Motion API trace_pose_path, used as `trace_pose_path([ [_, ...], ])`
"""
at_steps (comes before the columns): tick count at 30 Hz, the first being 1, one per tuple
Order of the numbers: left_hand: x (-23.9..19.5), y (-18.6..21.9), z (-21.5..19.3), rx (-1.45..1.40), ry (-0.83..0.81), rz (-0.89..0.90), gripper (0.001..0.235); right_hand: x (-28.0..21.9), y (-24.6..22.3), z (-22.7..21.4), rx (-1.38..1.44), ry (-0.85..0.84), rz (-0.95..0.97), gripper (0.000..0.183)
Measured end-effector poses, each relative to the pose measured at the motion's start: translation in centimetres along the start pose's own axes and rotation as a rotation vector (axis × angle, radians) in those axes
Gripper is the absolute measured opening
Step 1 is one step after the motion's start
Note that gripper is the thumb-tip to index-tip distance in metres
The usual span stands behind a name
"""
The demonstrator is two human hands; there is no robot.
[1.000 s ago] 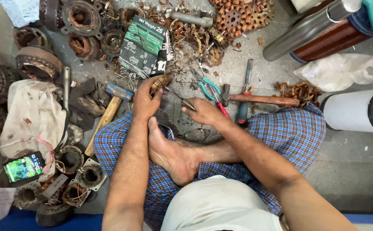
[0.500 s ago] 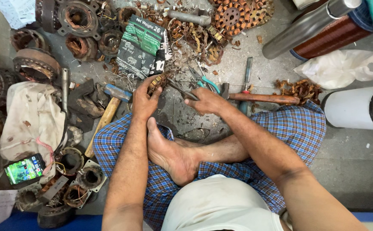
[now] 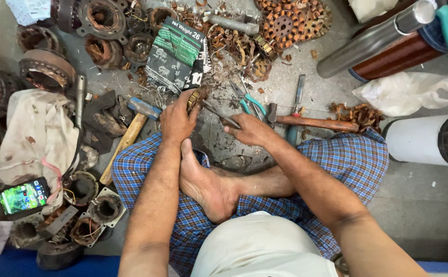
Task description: The person removes old copper wire remnants from an electric motor stator using pliers and a screwdriver. They pry and pull the wire pieces out of the stator slots while sitting on the floor surrounded by various motor components.
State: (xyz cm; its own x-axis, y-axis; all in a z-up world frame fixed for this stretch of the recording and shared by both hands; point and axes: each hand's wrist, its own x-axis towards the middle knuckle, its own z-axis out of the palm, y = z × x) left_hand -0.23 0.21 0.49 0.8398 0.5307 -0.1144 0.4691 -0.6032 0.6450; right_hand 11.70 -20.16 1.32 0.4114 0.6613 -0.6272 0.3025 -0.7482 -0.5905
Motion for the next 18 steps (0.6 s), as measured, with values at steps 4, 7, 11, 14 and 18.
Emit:
trace_pose_path([
  [4,0.0,0.7,-0.3,0.055,0.014,0.035,0.055,-0.7,-1.1,-0.3,-0.139,0.042,-0.001,0.040],
  [7,0.2,0.8,-0.2,0.037,-0.053,-0.012,0.061,-1.0,-1.9,-0.4,-0.160,0.049,0.038,0.039],
  [11,0.4,0.3,0.5,-0.052,-0.086,0.024,0.071,-1.2,-2.3,-0.2,-0.174,0.057,0.048,0.037],
  [14,0.7,-0.2,0.9,-0.064,-0.025,0.191,0.074,-1.0,-2.2,0.2,-0.188,0.057,0.046,0.038],
  [18,1.0,-0.5,1.3,-0.036,-0.050,0.181,0.069,-0.5,-0.7,1.1,-0.151,0.083,0.001,0.047],
])
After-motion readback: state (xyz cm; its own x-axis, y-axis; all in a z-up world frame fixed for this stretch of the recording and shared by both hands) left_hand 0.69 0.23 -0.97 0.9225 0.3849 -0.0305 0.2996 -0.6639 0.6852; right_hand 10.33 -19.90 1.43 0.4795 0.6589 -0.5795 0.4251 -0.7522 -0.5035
